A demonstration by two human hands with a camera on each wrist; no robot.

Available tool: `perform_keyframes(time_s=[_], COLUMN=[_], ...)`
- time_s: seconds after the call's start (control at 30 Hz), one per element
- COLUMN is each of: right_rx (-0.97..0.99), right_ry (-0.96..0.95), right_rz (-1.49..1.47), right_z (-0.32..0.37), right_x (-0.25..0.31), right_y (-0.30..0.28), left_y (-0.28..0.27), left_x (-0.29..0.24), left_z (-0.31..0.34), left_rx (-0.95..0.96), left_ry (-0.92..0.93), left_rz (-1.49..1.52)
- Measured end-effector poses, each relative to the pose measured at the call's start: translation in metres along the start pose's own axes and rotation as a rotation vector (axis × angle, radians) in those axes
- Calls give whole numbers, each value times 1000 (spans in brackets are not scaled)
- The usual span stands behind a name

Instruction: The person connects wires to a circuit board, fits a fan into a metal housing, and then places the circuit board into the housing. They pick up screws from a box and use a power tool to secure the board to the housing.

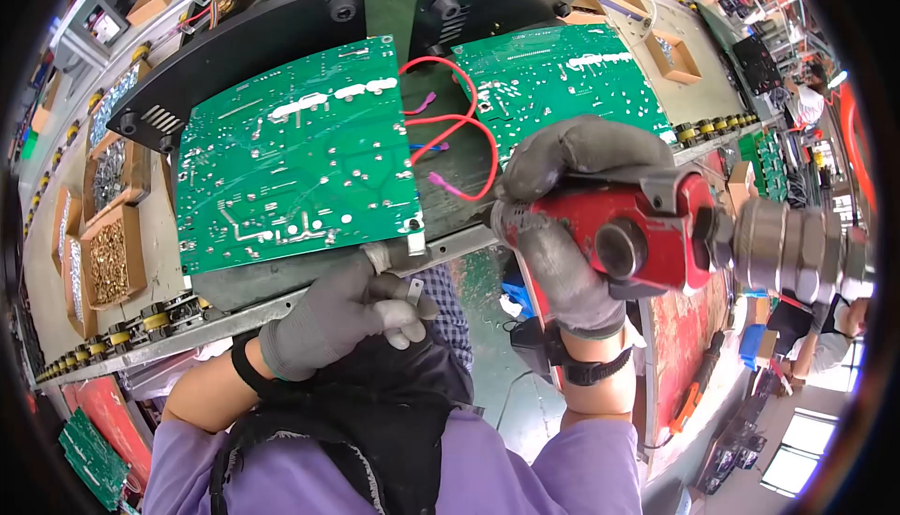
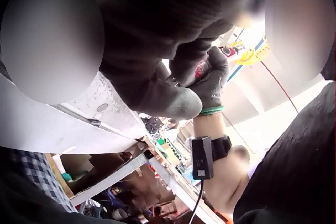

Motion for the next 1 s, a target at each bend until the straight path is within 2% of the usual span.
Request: perform_keyframes(time_s=[0.27, 0.37, 0.47, 0.6, 0.63, 0.73, 0.83, 0.87, 1.0], right_rx=[22, 88, 278, 327, 313, 279, 290, 383, 490], right_ry=[58, -27, -57, -50, -27, -32, -24, -55, -80], right_rz=[-108, -174, -404, -405, -326, -230, -257, -303, -348], right_z=[3, -4, -16, -28, -28, -24, -25, -27, -29], right_x=[-9, -13, 4, 33, 38, 32, 20, 14, 11], right_y=[28, 39, 57, 65, 66, 81, 91, 97, 112], left_y=[-3, -9, -11, -12, -14, -20, -24, -27, -34], left_x=[10, 20, 20, 17, 18, 18, 19, 18, 9], left_z=[9, 14, 19, 18, 19, 21, 30, 38, 64], left_rx=[-80, -138, -185, -201, -209, -272, -309, -318, -393], left_ry=[-44, -59, -76, 1, 37, 85, 82, 84, 106], left_rz=[123, 163, 296, 309, 312, 370, 370, 379, 463])
Point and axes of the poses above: each hand's wrist, its own z-axis away from the middle knuckle, its own y-axis out of the palm, x = y × z, the point moved 1 cm from there along -z, towards the middle knuckle, and after that the axes turned 8 degrees about -x, right-handed, at the moved point
